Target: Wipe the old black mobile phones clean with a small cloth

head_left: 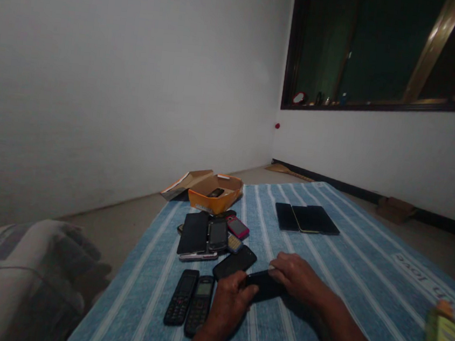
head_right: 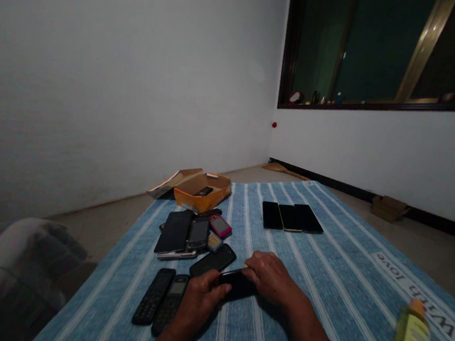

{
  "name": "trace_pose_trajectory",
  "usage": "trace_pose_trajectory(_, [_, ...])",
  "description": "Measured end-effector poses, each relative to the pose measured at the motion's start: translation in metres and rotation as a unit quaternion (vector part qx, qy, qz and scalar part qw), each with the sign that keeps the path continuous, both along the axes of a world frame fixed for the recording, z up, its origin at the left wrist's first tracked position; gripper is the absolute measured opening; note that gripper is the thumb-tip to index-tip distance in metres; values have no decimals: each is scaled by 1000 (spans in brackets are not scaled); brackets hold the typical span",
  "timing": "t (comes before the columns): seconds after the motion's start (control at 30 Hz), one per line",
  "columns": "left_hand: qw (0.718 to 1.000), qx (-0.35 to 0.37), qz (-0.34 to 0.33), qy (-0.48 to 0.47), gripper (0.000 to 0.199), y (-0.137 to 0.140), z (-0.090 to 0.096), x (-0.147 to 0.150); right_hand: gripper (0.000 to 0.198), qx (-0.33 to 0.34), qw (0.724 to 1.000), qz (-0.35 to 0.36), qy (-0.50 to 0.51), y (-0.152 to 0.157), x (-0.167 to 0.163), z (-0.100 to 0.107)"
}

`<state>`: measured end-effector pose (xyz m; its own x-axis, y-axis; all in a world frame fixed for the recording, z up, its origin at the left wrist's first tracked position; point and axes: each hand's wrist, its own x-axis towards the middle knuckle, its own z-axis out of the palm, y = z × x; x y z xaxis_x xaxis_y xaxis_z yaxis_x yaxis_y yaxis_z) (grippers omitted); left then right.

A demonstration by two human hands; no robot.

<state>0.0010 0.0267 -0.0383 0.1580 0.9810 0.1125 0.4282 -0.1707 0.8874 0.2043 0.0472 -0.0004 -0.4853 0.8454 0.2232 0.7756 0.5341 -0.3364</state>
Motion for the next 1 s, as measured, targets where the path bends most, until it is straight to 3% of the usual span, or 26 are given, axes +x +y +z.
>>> trace_pose_trajectory(0.13, [1000,-3,8,-4,21,1,-1,0,14,21,1000,-9,9,-5,-12,-3])
trace_pose_trajectory(0.33, [1000,27,0,-15,16,-1,-1,2,9,90,994,40,47,-17,-50,-16])
trace_pose_trajectory(0.5, [999,52,7,0,18,-2,2,3,13,103,993,48,42,-11,-43,-17])
trace_pose_trajectory(0.77, [1000,1,5,17,21,0,0,-1,15,6,999,14,31,-1,-9,-4])
trace_pose_trajectory(1.0, [1000,-11,9,8,22,1,1,-1,16,-68,990,17,125,9,21,0])
